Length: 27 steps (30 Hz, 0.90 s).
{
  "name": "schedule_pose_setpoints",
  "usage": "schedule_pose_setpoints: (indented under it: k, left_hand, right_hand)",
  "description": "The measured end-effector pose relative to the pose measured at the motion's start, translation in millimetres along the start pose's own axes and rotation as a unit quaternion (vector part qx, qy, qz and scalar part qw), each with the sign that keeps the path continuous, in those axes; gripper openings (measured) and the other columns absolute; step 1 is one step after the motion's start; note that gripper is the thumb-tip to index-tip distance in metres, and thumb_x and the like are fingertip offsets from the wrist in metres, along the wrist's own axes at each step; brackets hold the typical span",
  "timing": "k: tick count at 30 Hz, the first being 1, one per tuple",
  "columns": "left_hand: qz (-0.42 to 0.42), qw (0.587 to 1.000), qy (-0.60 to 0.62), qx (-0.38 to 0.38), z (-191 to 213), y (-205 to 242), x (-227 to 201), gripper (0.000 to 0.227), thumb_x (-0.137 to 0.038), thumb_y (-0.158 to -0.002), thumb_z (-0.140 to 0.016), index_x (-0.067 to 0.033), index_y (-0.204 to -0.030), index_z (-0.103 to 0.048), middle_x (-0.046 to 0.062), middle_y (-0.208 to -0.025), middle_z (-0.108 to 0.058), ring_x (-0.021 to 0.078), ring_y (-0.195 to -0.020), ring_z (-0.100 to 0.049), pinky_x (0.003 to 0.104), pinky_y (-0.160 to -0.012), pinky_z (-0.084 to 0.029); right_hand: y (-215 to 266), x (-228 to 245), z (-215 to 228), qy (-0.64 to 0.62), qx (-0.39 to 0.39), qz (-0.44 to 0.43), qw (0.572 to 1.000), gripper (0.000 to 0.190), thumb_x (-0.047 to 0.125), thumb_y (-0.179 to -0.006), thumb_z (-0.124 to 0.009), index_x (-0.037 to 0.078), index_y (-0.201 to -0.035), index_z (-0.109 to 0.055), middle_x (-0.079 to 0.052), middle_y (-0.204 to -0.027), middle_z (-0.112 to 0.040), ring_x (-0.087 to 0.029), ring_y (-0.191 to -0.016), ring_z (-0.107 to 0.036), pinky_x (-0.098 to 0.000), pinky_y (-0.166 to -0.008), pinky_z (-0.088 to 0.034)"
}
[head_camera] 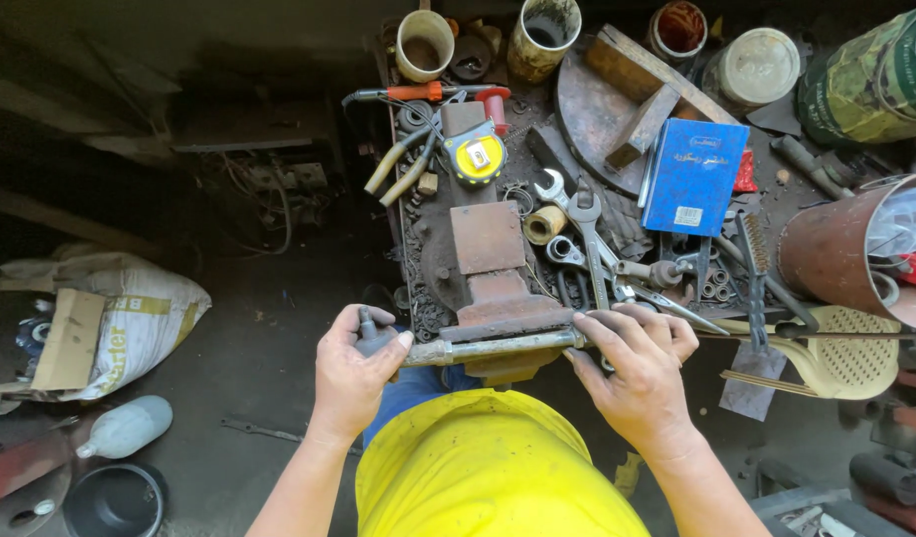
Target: The person assembles a metal rod with a spherical end into a vise on a cluttered workbench. They use a wrench to tighten the vise and then use a hammer to strike the metal rod, adjusting its position multiple times.
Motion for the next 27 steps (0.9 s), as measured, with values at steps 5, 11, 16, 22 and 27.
schedule_pose_setpoints:
  k: [5, 11, 16, 22, 27]
  left_hand:
    - [-0.007, 1.000, -0.022, -0.001, 0, 1, -4, 0.022, -0.017, -0.081, -0.077, -0.0093, -0.085, -0.057, 0.002, -0.065, -0.059, 0.0121, -0.047, -0.054, 0.029, -0.050, -0.046]
    - [-0.012, 0.998, 0.030, -0.048, 2, -11, 33, 0.021, -0.007, -0.077, -0.083, 0.0021, -0.087, -0.067, 0.015, -0.067, -0.071, 0.0153, -0.039, -0.060, 0.027, -0.041, -0.051]
    - [-0.019, 0.997, 0.031, -0.063, -2, -9, 36, 0.020, -0.006, -0.077, -0.082, 0.0010, -0.087, -0.067, 0.014, -0.067, -0.070, 0.0147, -0.039, -0.058, 0.028, -0.040, -0.049]
    - [-0.009, 0.999, 0.022, -0.046, -2, -3, 14, 0.020, -0.011, -0.079, -0.080, -0.0052, -0.085, -0.062, 0.007, -0.062, -0.059, 0.0129, -0.040, -0.053, 0.027, -0.040, -0.044]
    - [0.052, 0.995, 0.089, 0.009, -5, 1, 2, 0.022, -0.009, -0.081, -0.076, -0.0085, -0.083, -0.054, 0.007, -0.056, -0.046, 0.0153, -0.041, -0.045, 0.027, -0.034, -0.035]
  right_hand:
    - [-15, -2, 5, -0.012, 0.104, 0.090, 0.990, 0.037, 0.024, -0.085, -0.078, 0.010, -0.118, -0.071, -0.007, -0.121, -0.071, -0.029, -0.110, -0.065, -0.0478, -0.099, -0.045]
    - [-11, -19, -15, -0.091, 0.123, 0.047, 0.987, 0.025, 0.011, -0.076, -0.083, 0.010, -0.100, -0.074, -0.006, -0.100, -0.073, -0.025, -0.100, -0.073, -0.0377, -0.094, -0.055]
    - [-12, -15, -9, -0.049, 0.115, 0.065, 0.990, 0.030, 0.020, -0.077, -0.083, 0.013, -0.103, -0.071, -0.003, -0.101, -0.071, -0.021, -0.103, -0.071, -0.0392, -0.102, -0.048]
    - [8, -17, 8, -0.058, -0.003, 0.024, 0.998, 0.069, 0.044, -0.075, -0.082, 0.016, -0.134, -0.062, -0.011, -0.143, -0.057, -0.029, -0.134, -0.052, -0.0462, -0.114, -0.029]
    - [51, -60, 3, -0.172, -0.198, -0.161, 0.951, 0.027, 0.009, -0.101, -0.059, -0.007, -0.122, -0.059, -0.023, -0.121, -0.059, -0.037, -0.117, -0.059, -0.0452, -0.110, -0.046]
Point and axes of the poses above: each hand's wrist, its own y-axis away from the middle knuckle, its own z-axis out of the back of the hand, x = y × z, the point moved 3 cm from there along -y, towards the middle knuckle
